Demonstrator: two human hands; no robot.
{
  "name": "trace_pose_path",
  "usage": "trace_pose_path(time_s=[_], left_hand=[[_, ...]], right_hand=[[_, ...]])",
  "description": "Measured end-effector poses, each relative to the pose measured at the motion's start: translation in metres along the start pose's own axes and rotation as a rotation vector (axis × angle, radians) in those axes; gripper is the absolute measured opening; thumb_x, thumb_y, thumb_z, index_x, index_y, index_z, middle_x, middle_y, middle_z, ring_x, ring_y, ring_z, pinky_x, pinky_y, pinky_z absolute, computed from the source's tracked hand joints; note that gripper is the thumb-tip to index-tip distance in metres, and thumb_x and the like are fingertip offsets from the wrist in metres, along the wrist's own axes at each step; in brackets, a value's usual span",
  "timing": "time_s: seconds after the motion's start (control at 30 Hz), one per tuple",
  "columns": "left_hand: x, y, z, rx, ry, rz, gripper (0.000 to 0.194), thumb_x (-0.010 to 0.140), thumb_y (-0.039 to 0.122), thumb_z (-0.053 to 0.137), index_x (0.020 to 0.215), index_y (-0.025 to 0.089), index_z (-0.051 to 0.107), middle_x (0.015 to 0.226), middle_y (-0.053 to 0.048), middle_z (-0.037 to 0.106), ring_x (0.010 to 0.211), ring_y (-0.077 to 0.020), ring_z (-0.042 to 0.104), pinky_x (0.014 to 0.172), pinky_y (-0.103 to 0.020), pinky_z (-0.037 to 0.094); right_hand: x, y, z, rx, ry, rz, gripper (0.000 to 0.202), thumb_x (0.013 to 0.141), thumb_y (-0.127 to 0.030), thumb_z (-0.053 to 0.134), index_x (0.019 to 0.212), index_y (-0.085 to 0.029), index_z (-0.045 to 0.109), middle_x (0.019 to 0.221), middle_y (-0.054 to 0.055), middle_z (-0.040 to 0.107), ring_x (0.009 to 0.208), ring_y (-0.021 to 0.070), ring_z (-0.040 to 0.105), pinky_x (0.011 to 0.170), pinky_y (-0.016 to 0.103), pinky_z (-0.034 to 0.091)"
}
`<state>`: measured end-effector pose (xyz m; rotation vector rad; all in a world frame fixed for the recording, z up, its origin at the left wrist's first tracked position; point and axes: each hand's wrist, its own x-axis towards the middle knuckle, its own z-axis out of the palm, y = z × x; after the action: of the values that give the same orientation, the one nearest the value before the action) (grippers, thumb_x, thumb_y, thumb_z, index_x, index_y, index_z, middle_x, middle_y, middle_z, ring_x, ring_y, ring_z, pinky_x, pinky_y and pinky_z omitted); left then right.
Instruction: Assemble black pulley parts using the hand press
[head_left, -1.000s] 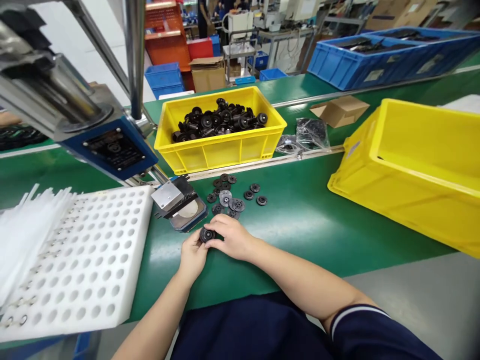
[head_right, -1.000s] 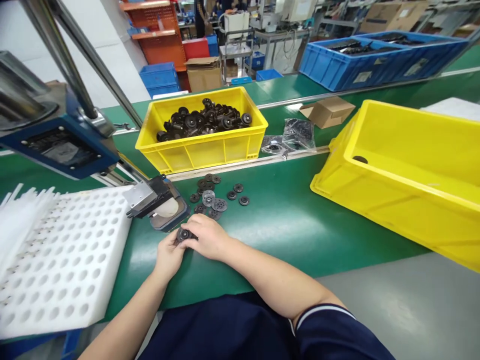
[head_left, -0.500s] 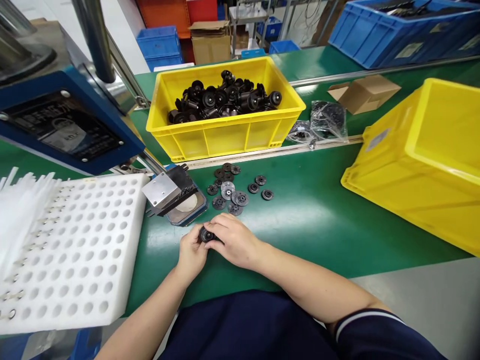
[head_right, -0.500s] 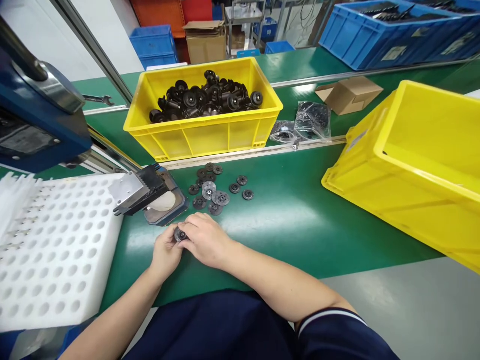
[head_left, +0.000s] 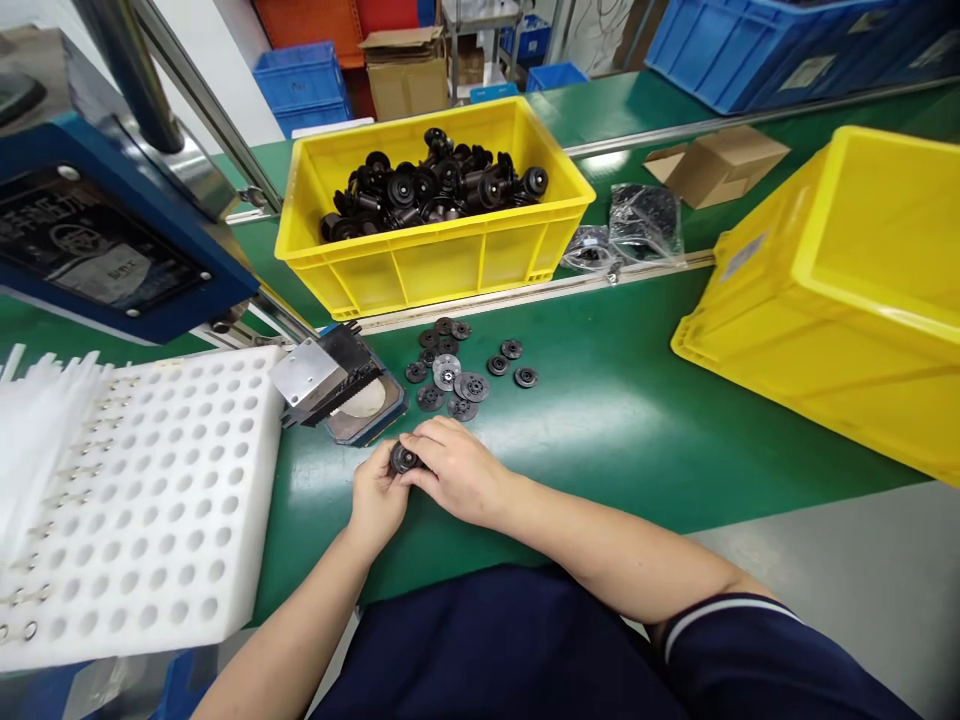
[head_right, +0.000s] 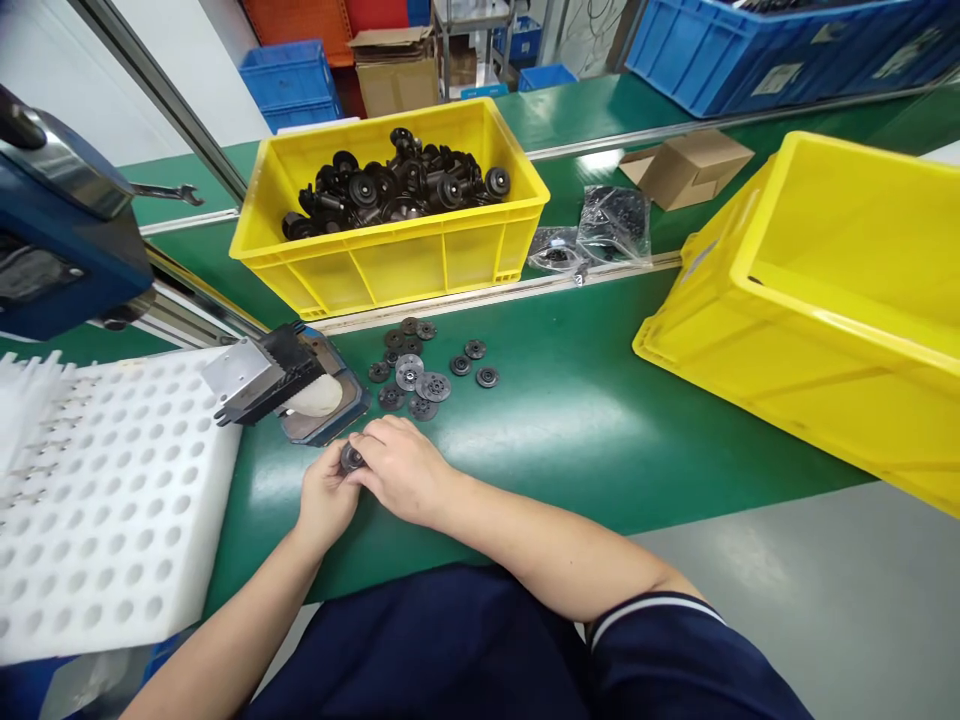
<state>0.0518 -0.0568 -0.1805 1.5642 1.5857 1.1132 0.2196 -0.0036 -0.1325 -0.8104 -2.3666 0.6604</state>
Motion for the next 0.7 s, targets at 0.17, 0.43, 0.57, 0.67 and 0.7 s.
trace_pose_path(time_s=[0.17,0.43,0.57,0.67,0.7], left_hand=[[0.004,0.003,0.004,-0.096,0.005,-0.04,0.018,0.083,0.023,0.062,0.1,0.017,0.063,0.088,-0.003,0.068,0.08,-0.0174,0.062,0.077,-0.029,0.051],[0.015,0.011,0.021,-0.54,0.032,-0.191,0.026,0.076,0.029,0.074,0.096,0.017,0.061,0.079,-0.004,0.066,0.067,-0.0138,0.06,0.061,-0.026,0.048],[0.025,0.0,0.023,-0.618,0.086,-0.176,0.044,0.063,0.041,0.087,0.09,0.016,0.062,0.075,-0.002,0.064,0.066,-0.0123,0.059,0.063,-0.026,0.047],[0.027,-0.006,0.025,-0.669,0.084,-0.175,0.053,0.058,0.048,0.088,0.091,0.014,0.064,0.076,-0.002,0.064,0.067,-0.0117,0.058,0.065,-0.026,0.046],[0.027,-0.007,0.026,-0.68,0.091,-0.182,0.055,0.057,0.05,0.089,0.09,0.013,0.064,0.075,-0.002,0.064,0.065,-0.0113,0.057,0.064,-0.026,0.046]], right_hand=[[0.005,0.01,-0.004,0.013,0.051,0.003,0.042,0.086,-0.041,0.071,0.117,-0.012,0.064,0.099,0.011,0.064,0.095,0.0234,0.055,0.089,0.043,0.05],[0.011,0.029,-0.003,0.133,0.15,0.026,0.026,0.093,-0.04,0.06,0.109,-0.019,0.064,0.1,0.01,0.066,0.092,0.0218,0.062,0.082,0.037,0.052],[0.015,0.044,0.003,0.159,0.166,0.083,0.036,0.092,-0.052,0.056,0.109,-0.023,0.067,0.107,0.009,0.068,0.094,0.0232,0.066,0.08,0.036,0.054],[0.017,0.055,0.005,0.2,0.157,0.253,0.054,0.092,-0.066,0.041,0.107,-0.023,0.07,0.101,0.011,0.071,0.088,0.0253,0.069,0.074,0.038,0.056],[0.017,0.059,0.006,0.211,0.142,0.315,0.061,0.091,-0.071,0.037,0.106,-0.023,0.071,0.096,0.012,0.072,0.082,0.0256,0.069,0.069,0.038,0.057]])
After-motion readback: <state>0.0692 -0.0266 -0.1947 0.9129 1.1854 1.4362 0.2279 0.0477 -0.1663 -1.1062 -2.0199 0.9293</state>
